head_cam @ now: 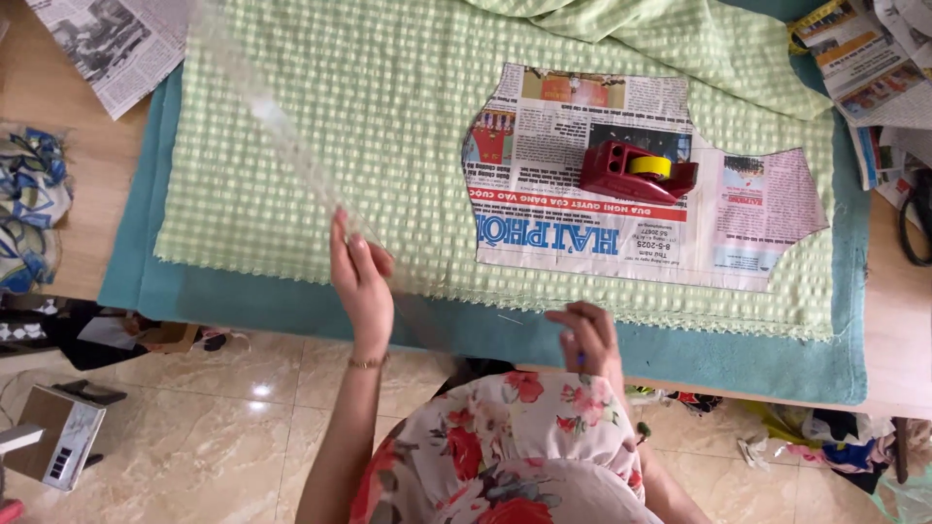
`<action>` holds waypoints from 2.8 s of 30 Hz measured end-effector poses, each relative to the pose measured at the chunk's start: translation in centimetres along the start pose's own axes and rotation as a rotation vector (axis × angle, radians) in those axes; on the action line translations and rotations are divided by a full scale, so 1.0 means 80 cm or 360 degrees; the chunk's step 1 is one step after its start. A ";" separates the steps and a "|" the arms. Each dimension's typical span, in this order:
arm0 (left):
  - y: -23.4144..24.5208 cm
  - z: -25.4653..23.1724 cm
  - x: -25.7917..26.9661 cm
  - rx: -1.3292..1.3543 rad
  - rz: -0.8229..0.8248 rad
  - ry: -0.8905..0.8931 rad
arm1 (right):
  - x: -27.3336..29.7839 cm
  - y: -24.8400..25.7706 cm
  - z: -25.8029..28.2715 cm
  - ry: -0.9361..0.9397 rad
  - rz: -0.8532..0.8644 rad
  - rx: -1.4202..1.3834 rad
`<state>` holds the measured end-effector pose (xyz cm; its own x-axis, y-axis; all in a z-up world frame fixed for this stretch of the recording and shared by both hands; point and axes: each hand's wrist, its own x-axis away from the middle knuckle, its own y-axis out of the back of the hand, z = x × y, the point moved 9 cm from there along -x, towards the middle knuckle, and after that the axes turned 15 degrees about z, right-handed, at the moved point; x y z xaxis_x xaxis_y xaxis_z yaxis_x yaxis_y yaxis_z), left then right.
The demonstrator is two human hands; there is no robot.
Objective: Tracing a paper pattern onto a green checkered fabric and cutting the shape out using fabric scissors.
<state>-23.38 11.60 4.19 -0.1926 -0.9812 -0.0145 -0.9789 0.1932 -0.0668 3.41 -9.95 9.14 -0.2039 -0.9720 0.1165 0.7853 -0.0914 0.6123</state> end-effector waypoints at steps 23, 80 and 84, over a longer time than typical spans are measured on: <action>-0.094 -0.040 0.124 -0.1358 0.0387 -0.0030 | -0.146 -0.061 -0.014 0.0229 0.0278 -0.0796; -0.099 -0.041 0.131 -0.1638 0.0289 -0.0048 | -0.136 -0.061 0.024 0.0245 0.0272 -0.0348; -0.099 -0.044 0.131 -0.1652 0.0275 -0.0082 | -0.128 -0.064 0.029 0.0252 0.0304 -0.0216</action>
<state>-17.88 -0.21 8.11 -0.3558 -0.9345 0.0137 -0.5212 0.2106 0.8270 0.13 0.94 6.60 0.0408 -0.9952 0.0895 0.8739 0.0790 0.4796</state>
